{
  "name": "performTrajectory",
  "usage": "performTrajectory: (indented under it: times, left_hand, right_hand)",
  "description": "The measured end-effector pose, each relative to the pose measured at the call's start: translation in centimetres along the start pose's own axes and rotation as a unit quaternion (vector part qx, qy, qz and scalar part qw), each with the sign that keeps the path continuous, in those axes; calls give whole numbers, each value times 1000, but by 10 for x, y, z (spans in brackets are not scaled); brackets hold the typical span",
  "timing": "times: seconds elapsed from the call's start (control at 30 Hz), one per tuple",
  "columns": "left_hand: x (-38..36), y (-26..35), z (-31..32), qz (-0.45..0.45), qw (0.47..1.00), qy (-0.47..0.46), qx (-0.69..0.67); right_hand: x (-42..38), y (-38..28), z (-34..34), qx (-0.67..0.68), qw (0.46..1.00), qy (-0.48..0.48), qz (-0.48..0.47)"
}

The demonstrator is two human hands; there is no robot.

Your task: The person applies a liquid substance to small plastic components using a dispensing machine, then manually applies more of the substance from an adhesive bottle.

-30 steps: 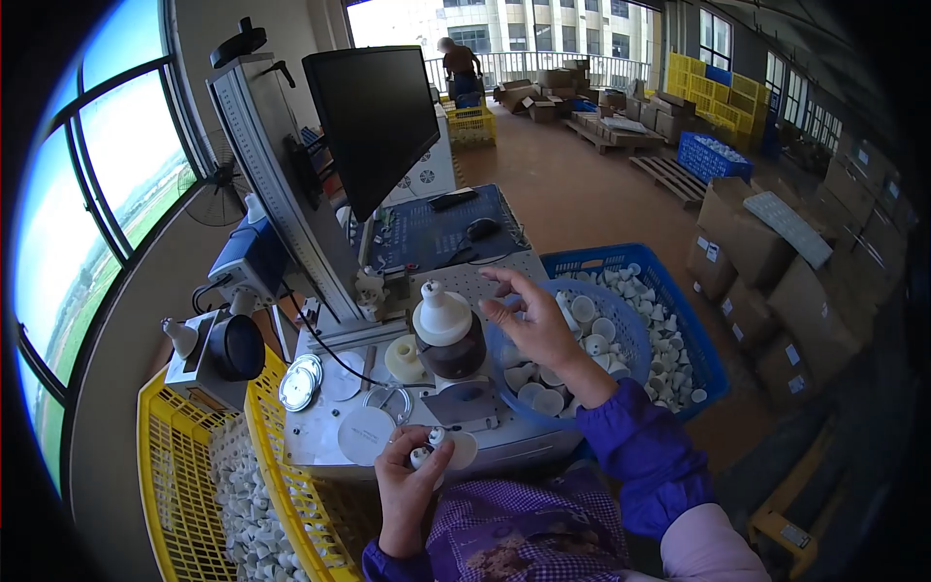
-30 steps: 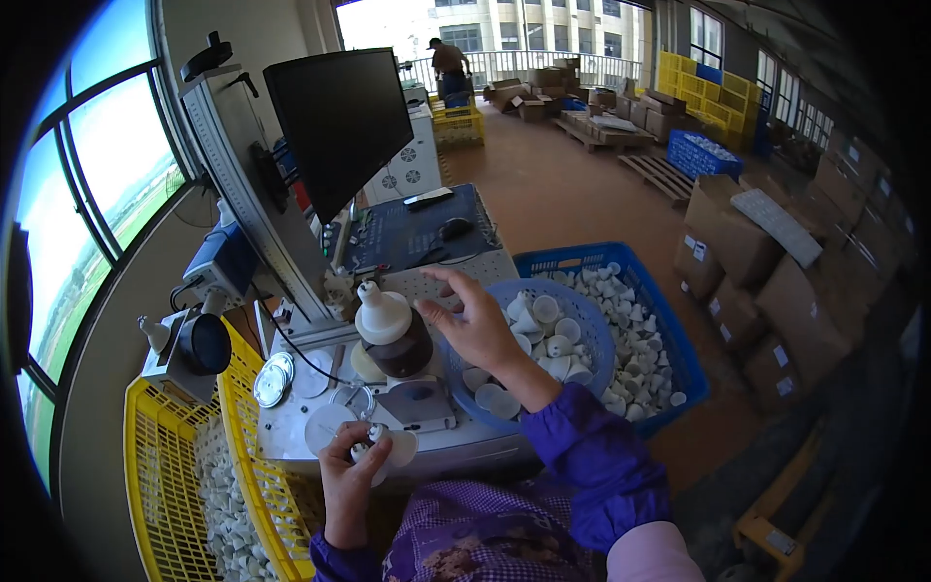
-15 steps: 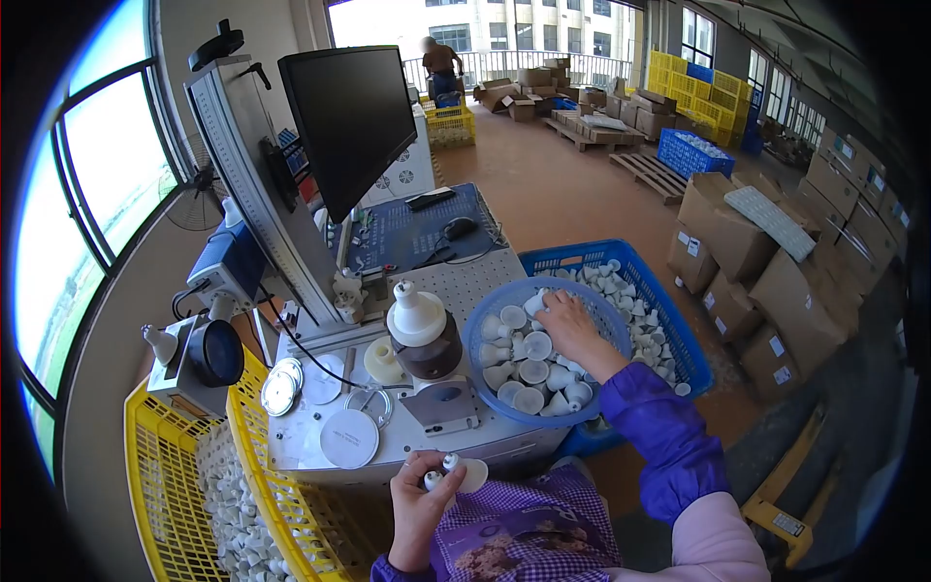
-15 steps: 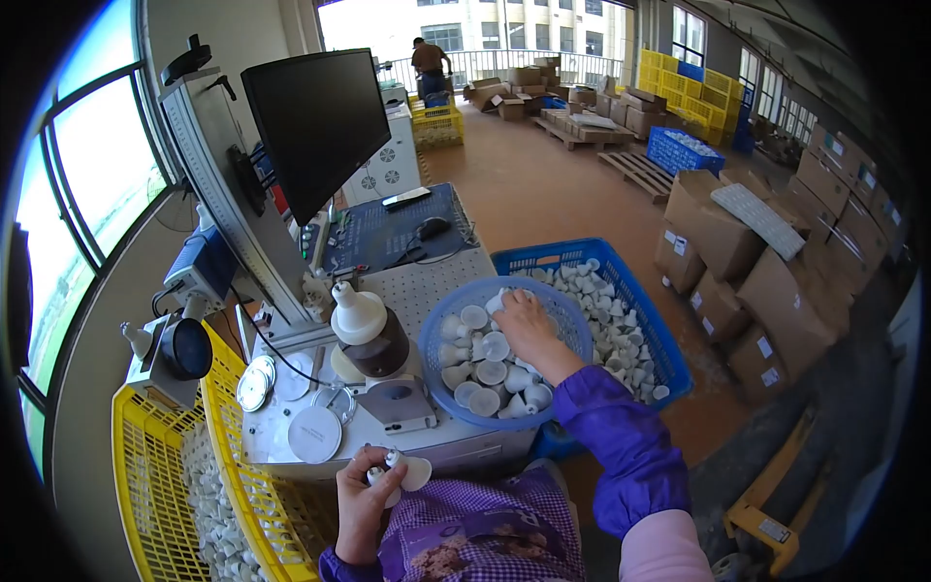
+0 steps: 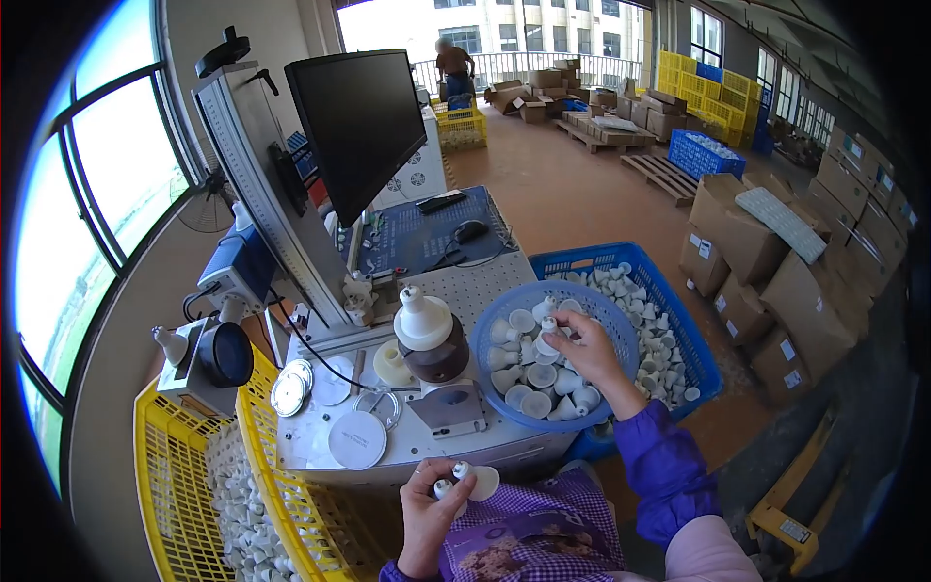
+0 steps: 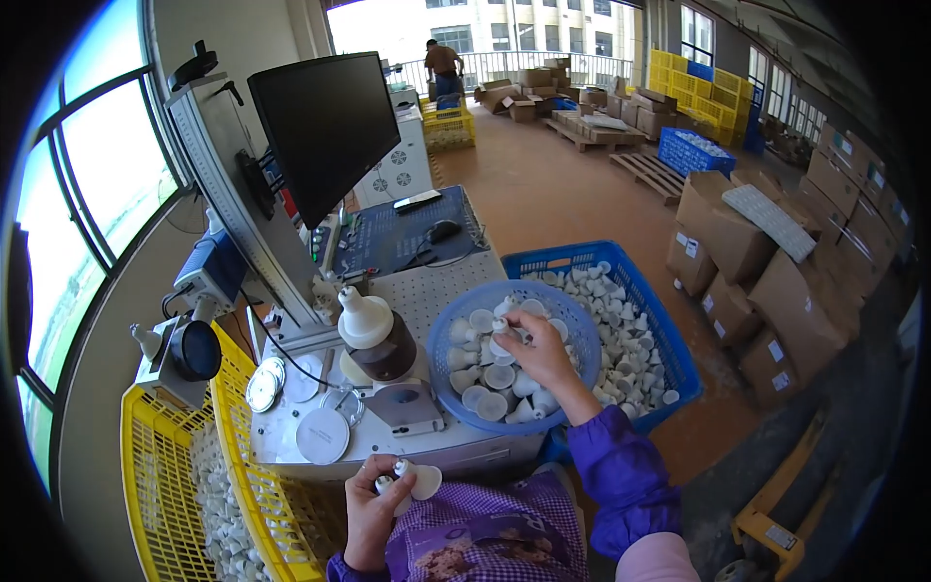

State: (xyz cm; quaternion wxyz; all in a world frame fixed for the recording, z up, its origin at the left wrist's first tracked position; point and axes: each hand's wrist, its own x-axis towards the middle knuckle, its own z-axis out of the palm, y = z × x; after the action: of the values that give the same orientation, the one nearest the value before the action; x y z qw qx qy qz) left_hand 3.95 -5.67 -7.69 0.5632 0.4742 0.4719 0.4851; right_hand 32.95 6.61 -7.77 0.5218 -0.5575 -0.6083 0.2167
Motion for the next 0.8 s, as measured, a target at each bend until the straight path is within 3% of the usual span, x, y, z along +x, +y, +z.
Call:
performTrajectory:
  times: [0.33, 0.6, 0.67, 0.8]
  left_hand:
    - [-3, 12, 8, 46, 998, -10, 40]
    - [0, 21, 12, 51, 998, -7, 35]
    - [7, 15, 9, 139, 986, -5, 87]
    - [34, 61, 12, 223, 968, 34, 109]
  right_hand:
    - [-7, 11, 4, 124, 991, 26, 47]
    - [-7, 8, 5, 207, 978, 12, 32]
    - [-7, 8, 6, 214, 976, 20, 26]
    - [-7, -1, 3, 227, 972, 2, 59]
